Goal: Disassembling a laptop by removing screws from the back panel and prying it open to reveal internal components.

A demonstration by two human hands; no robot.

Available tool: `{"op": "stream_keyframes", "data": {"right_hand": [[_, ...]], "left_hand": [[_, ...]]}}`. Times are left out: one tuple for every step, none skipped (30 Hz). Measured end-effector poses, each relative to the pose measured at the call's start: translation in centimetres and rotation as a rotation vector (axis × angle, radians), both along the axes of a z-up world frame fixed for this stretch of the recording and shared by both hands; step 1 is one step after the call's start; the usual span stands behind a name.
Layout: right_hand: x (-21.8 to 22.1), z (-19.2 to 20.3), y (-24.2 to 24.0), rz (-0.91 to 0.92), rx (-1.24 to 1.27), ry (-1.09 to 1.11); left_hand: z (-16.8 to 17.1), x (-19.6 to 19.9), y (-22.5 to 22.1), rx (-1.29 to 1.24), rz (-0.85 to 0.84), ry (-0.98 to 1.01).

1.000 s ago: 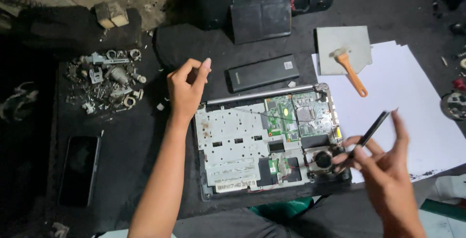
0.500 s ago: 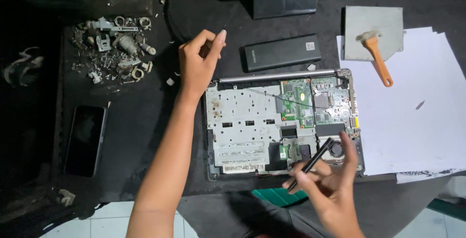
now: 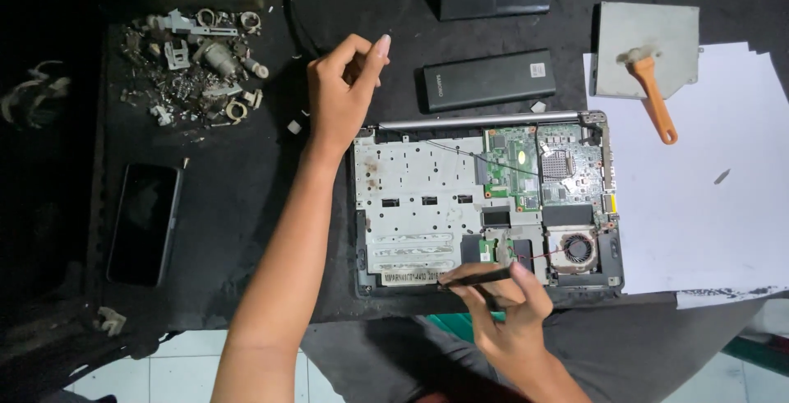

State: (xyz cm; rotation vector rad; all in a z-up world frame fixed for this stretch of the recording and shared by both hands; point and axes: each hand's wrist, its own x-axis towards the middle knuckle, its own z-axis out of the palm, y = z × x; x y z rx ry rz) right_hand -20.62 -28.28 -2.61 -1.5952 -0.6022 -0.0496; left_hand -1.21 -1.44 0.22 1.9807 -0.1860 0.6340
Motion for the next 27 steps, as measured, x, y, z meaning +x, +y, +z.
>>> {"op": "stream_keyframes", "data": {"right_hand": [[0.0, -0.2, -0.1, 0.001, -0.002, 0.0], [0.0, -0.4, -0.2, 0.014, -0.04, -0.021], [0.0, -0.6, -0.3, 0.026, -0.077, -0.043], [-0.1, -0.9, -0.4, 0.027, -0.079, -0.045], [-0.2, -1.1, -0.5, 0.018, -0.098, -0.063], [-0.4, -1.4, -0.6, 0.01, -0.116, -0.081], [-0.3, -1.4, -0.6, 0.011, -0.118, -0.082], [-0.2, -1.4, -0.6, 0.013, -0.13, -0.128], [0.0, -1.4, -0.6, 0.014, -0.142, -0.174], [0.2, -0.9, -0.6, 0.015, -0.144, -0.175], [0.4, -0.3, -0.6, 0.063, -0.167, -0.227], [0.6, 0.2, -0.5, 0.112, -0.191, -0.279], [0.2, 0.3, -0.7, 0.111, -0.192, -0.281], [-0.1, 0.4, -0.9, 0.059, -0.304, -0.086], [-0.4, 0.5, -1.1, 0.01, -0.416, 0.111], [-0.4, 0.3, -1.1, 0.01, -0.417, 0.11], [-0.4, 0.2, -1.1, -0.005, -0.431, 0.168], [-0.3, 0.1, -1.2, -0.02, -0.445, 0.226], [-0.4, 0.3, -1.0, -0.023, -0.445, 0.225], [-0.5, 0.4, -0.8, -0.016, -0.439, 0.13], [-0.6, 0.5, -0.6, -0.012, -0.433, 0.036], [-0.6, 0.4, -0.7, -0.016, -0.434, 0.036], [-0.8, 0.2, -0.8, 0.023, -0.417, 0.033], [-0.9, 0.1, -0.9, 0.063, -0.399, 0.03], [-0.7, 0.3, -0.8, 0.058, -0.401, 0.028], [-0.5, 0.5, -0.8, 0.105, -0.383, 0.065], [-0.4, 0.7, -0.7, 0.153, -0.366, 0.106]], "left_hand": [[-0.1, 0.0, 0.0, -0.002, 0.001, 0.0], [-0.1, 0.0, 0.1, -0.001, -0.003, 0.0], [-0.2, 0.1, 0.1, -0.001, -0.007, 0.0], [-0.2, 0.1, 0.1, -0.002, -0.006, -0.002], [-0.3, 0.1, 0.1, -0.007, -0.004, 0.01], [-0.3, 0.1, 0.1, -0.012, -0.002, 0.021], [-0.3, 0.1, 0.1, -0.014, 0.0, 0.021], [-0.3, 0.1, 0.2, -0.01, 0.001, 0.018], [-0.3, 0.1, 0.2, -0.007, 0.001, 0.014], [-0.3, 0.2, 0.2, -0.008, 0.002, 0.013], [-0.3, 0.1, 0.2, -0.006, 0.0, 0.017], [-0.4, 0.1, 0.2, -0.004, -0.001, 0.02], [-0.3, 0.1, 0.2, -0.005, -0.001, 0.018], [-0.3, 0.1, 0.2, -0.001, -0.004, 0.012], [-0.3, 0.1, 0.2, 0.003, -0.007, 0.007], [-0.4, 0.1, 0.2, 0.001, -0.007, 0.006], [-0.5, 0.2, 0.2, -0.002, -0.004, 0.012], [-0.6, 0.2, 0.2, -0.005, -0.002, 0.019], [-0.4, 0.1, 0.2, -0.005, -0.004, 0.017], [-0.2, 0.1, 0.1, -0.009, -0.006, 0.015], [-0.1, 0.0, 0.0, -0.013, -0.009, 0.014], [-0.1, 0.1, 0.1, -0.013, -0.014, 0.013], [-0.2, 0.1, 0.1, -0.002, -0.014, 0.004], [-0.3, 0.1, 0.1, 0.009, -0.014, -0.005], [-0.3, 0.2, 0.1, 0.008, -0.019, -0.008], [-0.3, 0.2, 0.1, 0.022, -0.017, -0.02], [-0.3, 0.2, 0.1, 0.035, -0.014, -0.027]]}}
